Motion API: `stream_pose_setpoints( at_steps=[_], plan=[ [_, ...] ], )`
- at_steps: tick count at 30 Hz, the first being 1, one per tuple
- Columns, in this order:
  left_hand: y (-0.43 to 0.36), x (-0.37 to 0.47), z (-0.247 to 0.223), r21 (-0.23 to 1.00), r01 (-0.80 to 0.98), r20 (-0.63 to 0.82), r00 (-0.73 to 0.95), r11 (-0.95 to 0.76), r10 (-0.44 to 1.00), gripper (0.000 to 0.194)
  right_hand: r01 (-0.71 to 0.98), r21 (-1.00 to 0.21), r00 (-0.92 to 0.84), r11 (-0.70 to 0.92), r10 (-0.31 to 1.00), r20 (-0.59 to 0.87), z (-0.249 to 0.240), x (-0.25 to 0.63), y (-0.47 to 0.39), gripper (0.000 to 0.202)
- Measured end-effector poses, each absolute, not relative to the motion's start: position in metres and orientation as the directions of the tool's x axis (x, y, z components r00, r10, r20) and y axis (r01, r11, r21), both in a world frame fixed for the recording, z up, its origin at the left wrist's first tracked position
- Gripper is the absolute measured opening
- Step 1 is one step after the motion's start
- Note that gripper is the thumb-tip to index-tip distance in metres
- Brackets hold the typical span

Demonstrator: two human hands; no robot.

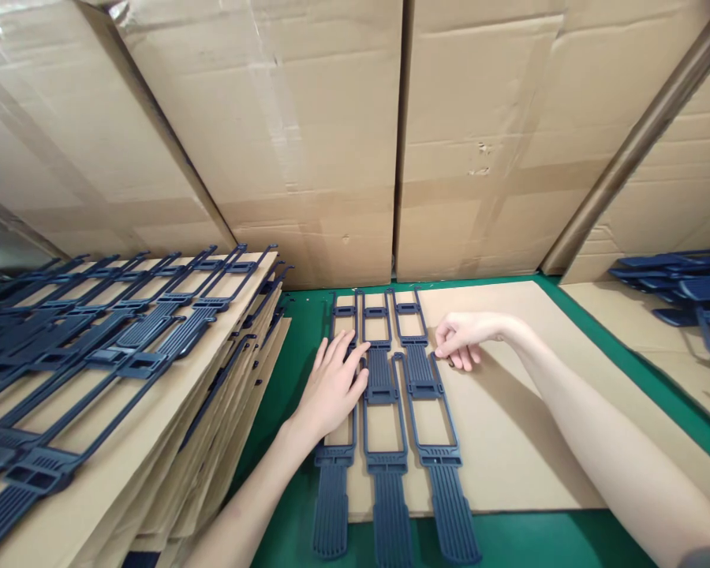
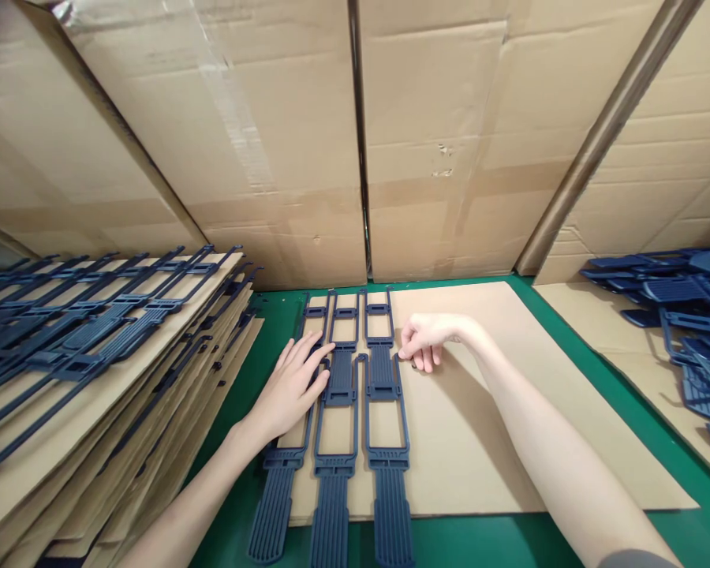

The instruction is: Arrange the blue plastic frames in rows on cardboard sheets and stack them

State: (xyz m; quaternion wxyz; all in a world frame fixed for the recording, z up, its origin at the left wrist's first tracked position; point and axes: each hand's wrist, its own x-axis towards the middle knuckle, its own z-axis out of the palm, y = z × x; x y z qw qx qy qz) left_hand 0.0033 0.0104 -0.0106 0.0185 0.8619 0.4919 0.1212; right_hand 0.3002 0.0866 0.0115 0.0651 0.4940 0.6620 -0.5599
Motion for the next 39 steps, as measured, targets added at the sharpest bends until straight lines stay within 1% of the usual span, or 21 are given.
stream_pose_setpoints(
  at_steps=[2,3,4,5,6,7,8,9,10,11,12,14,18,20,26,34,36,39],
  plan=[
    [0.01,0.003,-0.009,0.148,0.84,0.2,0.491,-0.522,0.848,0.04,0.714,-0.691,-0.52,-0.111,0.576,-0.631,0.012,0.303,0.087,0.047],
    [0.01,0.003,-0.008,0.143,0.838,0.207,0.494,-0.526,0.844,0.04,0.707,-0.702,-0.53,-0.085,0.593,-0.606,0.013,0.304,0.088,0.046],
    [0.01,0.004,-0.006,0.137,0.836,0.216,0.498,-0.531,0.84,0.04,0.695,-0.718,-0.534,-0.037,0.643,-0.549,0.012,0.304,0.089,0.045],
    [0.01,0.005,-0.004,0.132,0.833,0.225,0.503,-0.538,0.834,0.04,0.672,-0.74,-0.529,0.034,0.721,-0.448,0.012,0.303,0.091,0.043],
    [0.011,0.008,-0.001,0.126,0.828,0.232,0.511,-0.547,0.827,0.04,0.636,-0.763,-0.508,0.116,0.808,-0.3,0.01,0.301,0.093,0.042],
    [0.012,0.012,0.002,0.118,0.821,0.233,0.525,-0.559,0.819,0.04,0.586,-0.785,-0.462,0.202,0.879,-0.119,0.007,0.298,0.095,0.04],
    [0.013,0.016,0.005,0.108,0.812,0.226,0.542,-0.574,0.809,0.041,0.525,-0.804,-0.395,0.28,0.917,0.061,0.002,0.295,0.097,0.039],
    [0.016,0.022,0.008,0.097,0.8,0.212,0.564,-0.592,0.798,0.042,0.459,-0.821,-0.315,0.339,0.926,0.207,-0.003,0.291,0.1,0.038],
    [0.019,0.029,0.01,0.086,0.787,0.194,0.588,-0.611,0.785,0.044,0.391,-0.841,-0.24,0.375,0.923,0.3,-0.009,0.286,0.103,0.037],
    [0.022,0.036,0.012,0.078,0.772,0.174,0.613,-0.631,0.771,0.046,0.328,-0.862,-0.182,0.387,0.921,0.345,-0.016,0.283,0.105,0.037],
    [0.025,0.044,0.012,0.074,0.755,0.155,0.637,-0.652,0.755,0.049,0.278,-0.88,-0.14,0.385,0.923,0.359,-0.023,0.279,0.108,0.037],
    [0.033,0.057,0.01,0.077,0.723,0.124,0.676,-0.686,0.726,0.054,0.221,-0.907,-0.105,0.359,0.933,0.344,-0.036,0.275,0.111,0.038],
    [0.042,0.071,0.0,0.119,0.699,0.073,0.702,-0.705,0.708,0.061,0.201,-0.927,-0.091,0.316,0.948,0.304,-0.049,0.275,0.115,0.04],
    [0.042,0.073,-0.004,0.137,0.706,0.062,0.694,-0.694,0.718,0.061,0.198,-0.936,-0.088,0.291,0.956,0.279,-0.049,0.276,0.115,0.041],
    [0.04,0.071,-0.007,0.15,0.721,0.111,0.668,-0.677,0.736,0.056,0.201,-0.952,-0.119,0.233,0.97,0.212,-0.044,0.277,0.113,0.041],
    [0.045,0.07,-0.009,0.133,0.725,0.097,0.669,-0.676,0.737,0.055,0.158,-0.966,-0.122,0.207,0.974,0.189,-0.036,0.274,0.113,0.046],
    [0.046,0.071,-0.009,0.123,0.722,0.111,0.672,-0.681,0.732,0.055,0.14,-0.97,-0.104,0.2,0.977,0.186,-0.028,0.273,0.113,0.047],
    [0.049,0.072,-0.01,0.092,0.721,0.137,0.674,-0.686,0.726,0.056,0.103,-0.969,-0.008,0.224,0.975,0.224,-0.003,0.273,0.103,0.045]
  ],
)
